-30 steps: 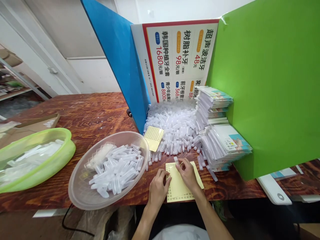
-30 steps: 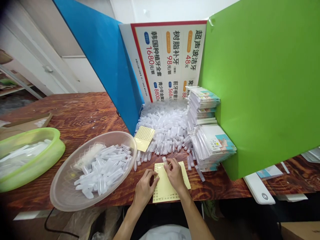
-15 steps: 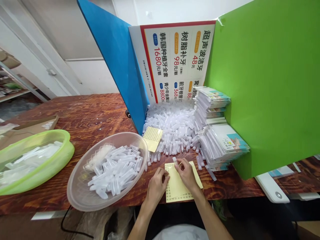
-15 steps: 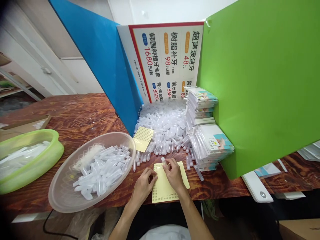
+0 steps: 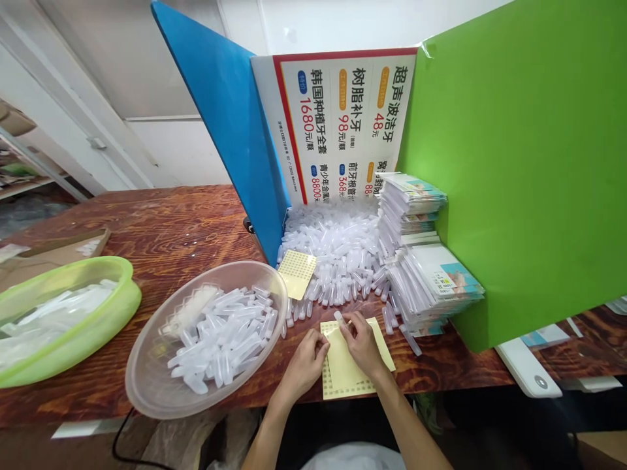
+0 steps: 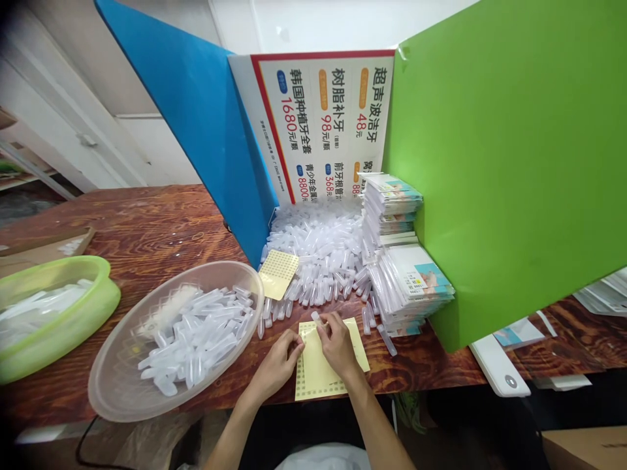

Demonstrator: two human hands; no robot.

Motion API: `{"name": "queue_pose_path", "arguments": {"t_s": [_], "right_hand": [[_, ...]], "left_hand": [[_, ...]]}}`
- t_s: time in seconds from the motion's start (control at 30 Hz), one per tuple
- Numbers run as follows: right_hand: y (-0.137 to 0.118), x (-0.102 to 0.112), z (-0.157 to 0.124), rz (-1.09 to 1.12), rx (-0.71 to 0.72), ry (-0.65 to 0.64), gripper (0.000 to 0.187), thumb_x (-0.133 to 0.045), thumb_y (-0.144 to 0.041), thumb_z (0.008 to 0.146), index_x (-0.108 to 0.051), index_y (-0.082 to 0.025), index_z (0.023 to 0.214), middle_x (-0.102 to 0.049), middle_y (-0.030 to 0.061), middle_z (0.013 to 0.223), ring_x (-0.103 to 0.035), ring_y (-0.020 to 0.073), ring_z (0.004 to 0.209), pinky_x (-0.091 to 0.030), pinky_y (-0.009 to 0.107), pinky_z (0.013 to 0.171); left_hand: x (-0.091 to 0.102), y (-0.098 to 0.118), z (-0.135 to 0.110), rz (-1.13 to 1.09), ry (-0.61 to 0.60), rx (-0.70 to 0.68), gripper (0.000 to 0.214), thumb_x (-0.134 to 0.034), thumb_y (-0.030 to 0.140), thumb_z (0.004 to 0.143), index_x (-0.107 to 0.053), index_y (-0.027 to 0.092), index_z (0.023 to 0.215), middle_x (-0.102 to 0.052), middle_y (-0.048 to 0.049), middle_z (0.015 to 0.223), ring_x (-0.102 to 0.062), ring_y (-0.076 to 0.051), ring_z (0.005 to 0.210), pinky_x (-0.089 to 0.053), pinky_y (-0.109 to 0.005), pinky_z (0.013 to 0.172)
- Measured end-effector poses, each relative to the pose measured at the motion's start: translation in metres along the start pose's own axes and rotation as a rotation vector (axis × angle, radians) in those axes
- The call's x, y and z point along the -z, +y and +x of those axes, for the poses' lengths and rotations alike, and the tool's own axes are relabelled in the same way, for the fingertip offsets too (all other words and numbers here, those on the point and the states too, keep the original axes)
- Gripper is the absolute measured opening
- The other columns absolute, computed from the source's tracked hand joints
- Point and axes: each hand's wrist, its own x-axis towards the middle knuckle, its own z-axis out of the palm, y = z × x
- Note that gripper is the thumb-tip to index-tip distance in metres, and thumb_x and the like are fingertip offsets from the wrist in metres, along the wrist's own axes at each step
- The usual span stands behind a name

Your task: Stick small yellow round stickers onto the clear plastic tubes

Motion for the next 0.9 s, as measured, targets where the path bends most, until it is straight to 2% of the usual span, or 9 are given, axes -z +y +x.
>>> {"name": "queue_pose_path", "arguments": {"t_s": [0.17, 0.3, 0.6, 0.9], "right_hand": [[-0.011, 0.002, -0.001, -0.025, 0.117, -0.084, 0.020, -0.049, -0.014, 0.095, -0.062, -0.022, 0.108, -0.063, 0.0063, 0.100, -0.062, 0.0209, 0.089, -0.049, 0.031, 0.078], [-0.015, 0.001, -0.002, -0.053, 0.193, -0.138, 0.026, -0.047, -0.009, 0.094, -0.061, -0.023, 0.110, -0.064, 0.0071, 0.103, -0.062, 0.0224, 0.092, -0.050, 0.033, 0.079], [-0.012, -0.001, -0.003, -0.106, 0.226, -0.156, 0.029, -0.045, -0.007, 0.093, -0.060, -0.024, 0.111, -0.063, 0.0075, 0.104, -0.062, 0.0239, 0.095, -0.051, 0.034, 0.080], [-0.014, 0.000, -0.003, -0.109, 0.218, -0.147, 0.029, -0.047, -0.007, 0.093, -0.062, -0.024, 0.111, -0.064, 0.0073, 0.103, -0.064, 0.0226, 0.089, -0.052, 0.032, 0.075]], "left_hand": [[0.005, 0.002, 0.007, -0.276, 0.068, 0.080, 0.030, -0.050, 0.047, 0.092, -0.057, 0.020, 0.084, -0.061, -0.0021, 0.083, -0.059, -0.019, 0.081, -0.049, -0.029, 0.076], [0.002, 0.002, 0.012, -0.355, 0.122, 0.097, 0.032, -0.053, 0.050, 0.089, -0.058, 0.019, 0.085, -0.062, -0.0020, 0.085, -0.061, -0.019, 0.083, -0.051, -0.030, 0.079], [-0.005, -0.006, 0.014, -0.357, 0.164, 0.081, 0.030, -0.056, 0.048, 0.088, -0.060, 0.019, 0.084, -0.063, -0.0016, 0.083, -0.061, -0.018, 0.080, -0.051, -0.030, 0.077], [-0.001, 0.001, 0.014, -0.253, 0.168, 0.050, 0.029, -0.053, 0.047, 0.091, -0.061, 0.019, 0.085, -0.062, -0.0022, 0.084, -0.061, -0.019, 0.082, -0.050, -0.030, 0.078]]}}
